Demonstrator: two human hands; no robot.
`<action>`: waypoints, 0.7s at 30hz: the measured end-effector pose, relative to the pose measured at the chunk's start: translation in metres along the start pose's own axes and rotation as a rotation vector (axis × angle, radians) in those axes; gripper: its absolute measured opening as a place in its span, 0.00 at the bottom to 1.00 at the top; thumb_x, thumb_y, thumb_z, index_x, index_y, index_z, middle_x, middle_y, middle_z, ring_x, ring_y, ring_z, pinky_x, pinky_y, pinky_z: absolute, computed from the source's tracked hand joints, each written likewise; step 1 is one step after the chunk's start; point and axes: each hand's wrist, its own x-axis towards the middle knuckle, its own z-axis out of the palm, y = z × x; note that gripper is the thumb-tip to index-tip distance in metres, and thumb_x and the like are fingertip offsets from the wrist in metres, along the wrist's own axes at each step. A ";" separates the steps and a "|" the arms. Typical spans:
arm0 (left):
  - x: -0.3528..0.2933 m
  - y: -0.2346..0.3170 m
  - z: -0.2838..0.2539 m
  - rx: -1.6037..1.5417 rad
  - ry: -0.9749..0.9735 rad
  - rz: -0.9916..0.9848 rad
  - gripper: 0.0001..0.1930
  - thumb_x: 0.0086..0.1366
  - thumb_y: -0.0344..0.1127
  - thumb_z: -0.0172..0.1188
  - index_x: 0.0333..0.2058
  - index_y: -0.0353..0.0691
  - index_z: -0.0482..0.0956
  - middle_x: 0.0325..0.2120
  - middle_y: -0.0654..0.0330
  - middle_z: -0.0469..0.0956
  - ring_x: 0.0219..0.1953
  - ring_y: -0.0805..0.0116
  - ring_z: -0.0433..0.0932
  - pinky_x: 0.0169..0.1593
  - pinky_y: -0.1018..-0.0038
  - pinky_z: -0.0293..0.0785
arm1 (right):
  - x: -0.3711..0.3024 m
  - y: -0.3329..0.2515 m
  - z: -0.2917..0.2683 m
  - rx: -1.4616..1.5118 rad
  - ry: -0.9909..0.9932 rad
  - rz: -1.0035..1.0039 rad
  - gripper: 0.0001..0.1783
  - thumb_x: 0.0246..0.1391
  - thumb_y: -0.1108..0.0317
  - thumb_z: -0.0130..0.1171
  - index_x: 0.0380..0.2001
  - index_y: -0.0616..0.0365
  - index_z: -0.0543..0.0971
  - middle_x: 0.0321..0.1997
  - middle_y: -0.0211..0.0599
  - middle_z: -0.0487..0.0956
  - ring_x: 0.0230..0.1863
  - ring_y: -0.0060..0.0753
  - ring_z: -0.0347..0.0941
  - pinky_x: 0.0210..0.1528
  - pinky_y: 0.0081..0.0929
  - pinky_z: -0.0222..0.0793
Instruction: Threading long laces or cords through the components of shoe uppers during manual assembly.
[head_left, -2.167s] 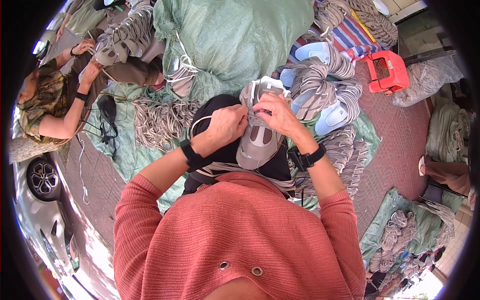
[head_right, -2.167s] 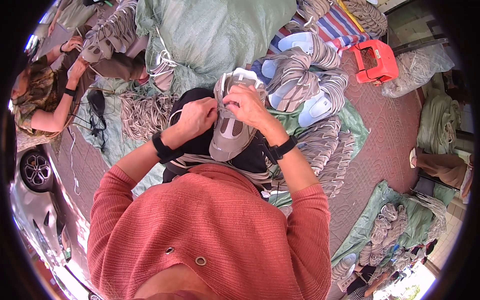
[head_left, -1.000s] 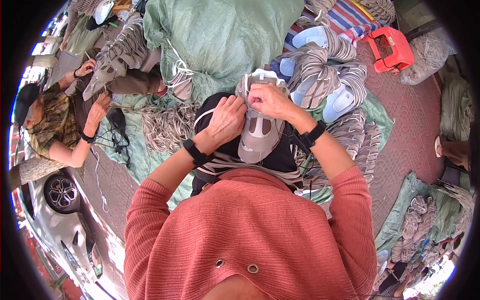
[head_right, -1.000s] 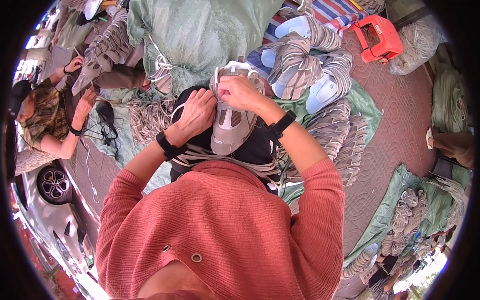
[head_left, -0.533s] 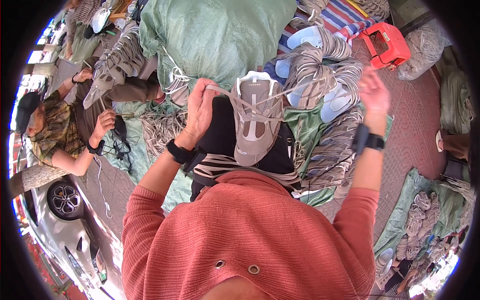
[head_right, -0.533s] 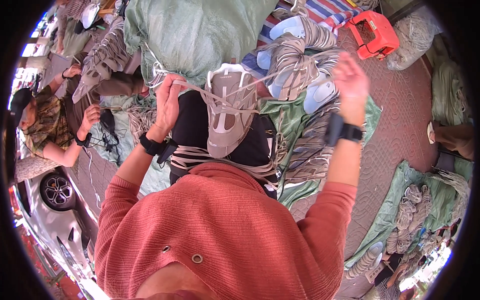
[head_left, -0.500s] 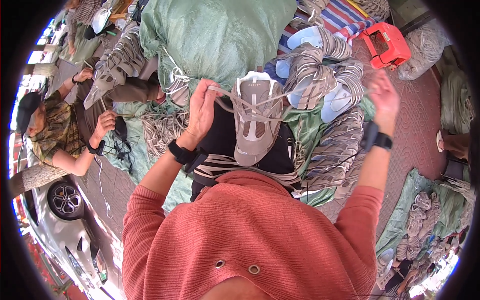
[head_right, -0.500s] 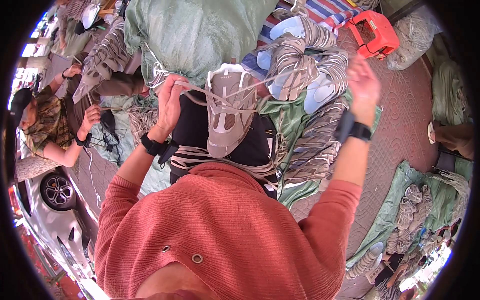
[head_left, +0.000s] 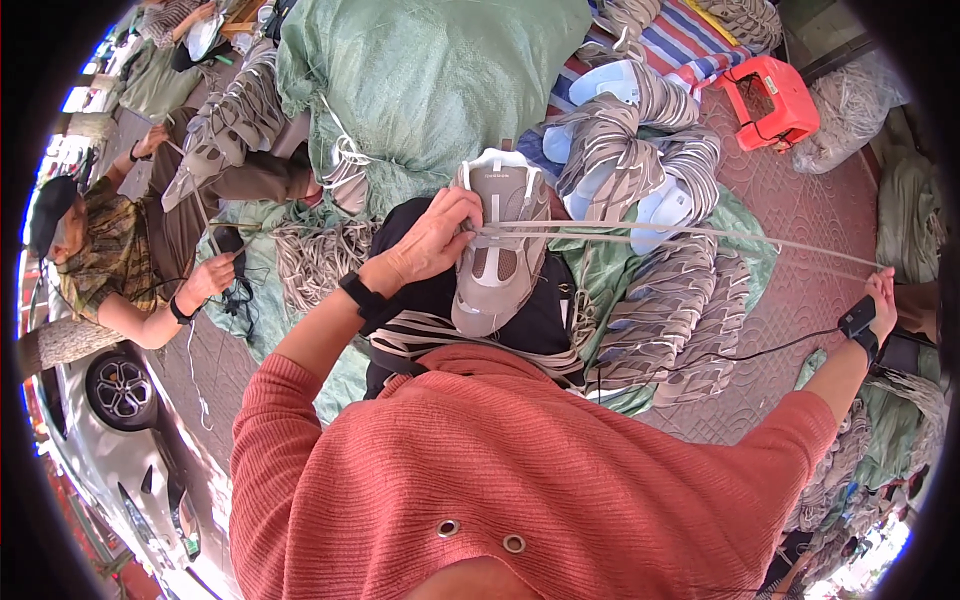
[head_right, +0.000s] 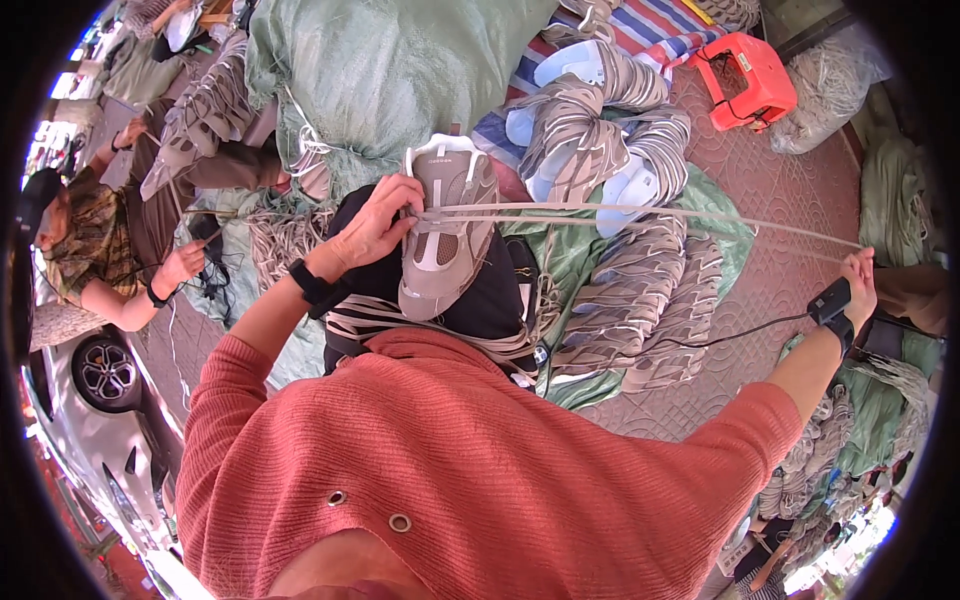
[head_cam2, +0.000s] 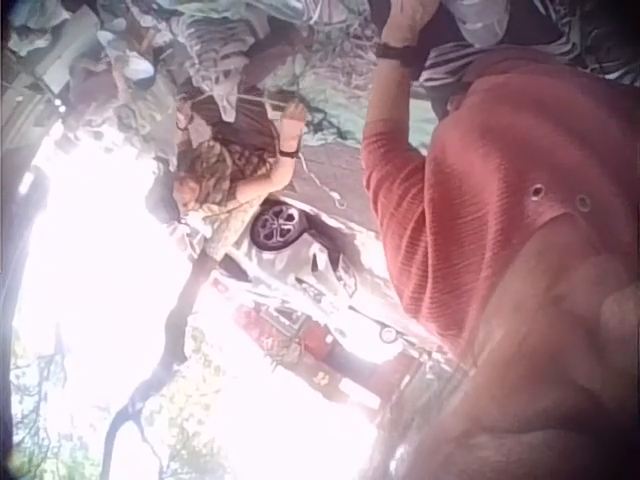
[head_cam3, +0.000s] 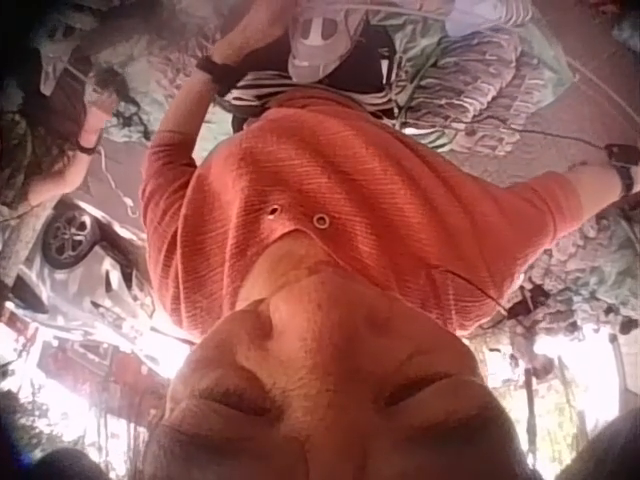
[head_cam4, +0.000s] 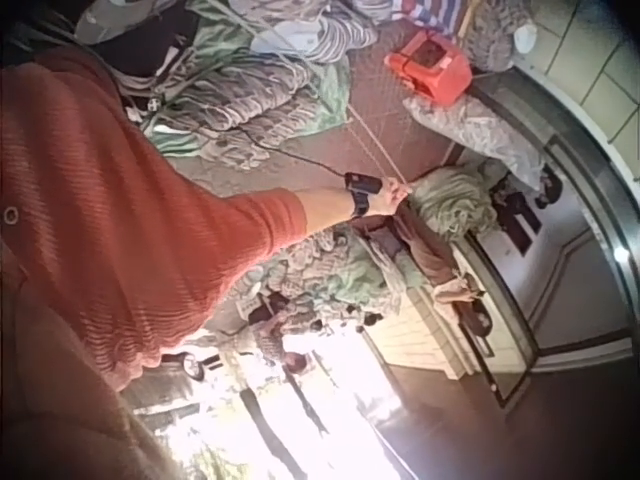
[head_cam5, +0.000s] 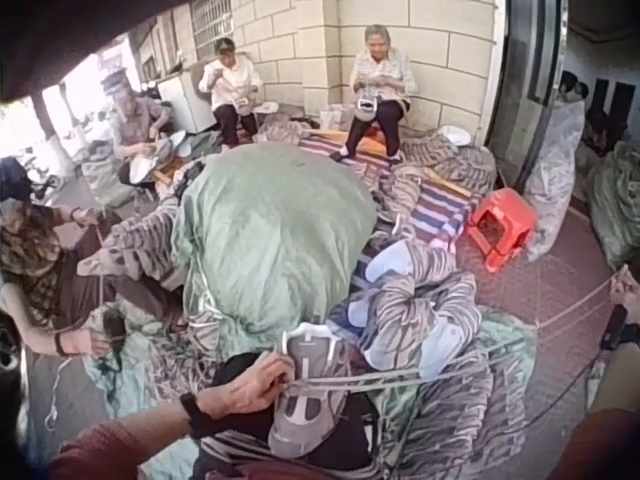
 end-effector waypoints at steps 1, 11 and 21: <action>0.002 -0.001 0.000 -0.100 -0.002 -0.029 0.07 0.56 0.21 0.52 0.33 0.38 0.69 0.36 0.56 0.67 0.40 0.59 0.66 0.44 0.71 0.65 | -0.005 -0.030 0.004 0.009 0.045 -0.134 0.11 0.57 0.76 0.41 0.40 0.67 0.70 0.27 0.31 0.69 0.23 0.21 0.53 0.26 0.21 0.46; 0.037 0.006 0.022 0.270 0.107 0.181 0.09 0.48 0.31 0.62 0.28 0.42 0.71 0.30 0.59 0.67 0.37 0.59 0.67 0.41 0.67 0.65 | -0.033 0.179 -0.008 -0.692 -0.110 -0.164 0.15 0.56 0.65 0.52 0.44 0.62 0.75 0.30 0.28 0.75 0.27 0.22 0.64 0.28 0.22 0.57; 0.031 0.009 -0.040 -1.420 0.072 -0.371 0.06 0.62 0.33 0.53 0.36 0.40 0.73 0.24 0.65 0.71 0.29 0.73 0.69 0.38 0.76 0.66 | -0.173 0.532 0.042 -1.513 -0.891 0.011 0.14 0.58 0.70 0.46 0.47 0.55 0.73 0.31 0.26 0.78 0.31 0.19 0.68 0.37 0.18 0.64</action>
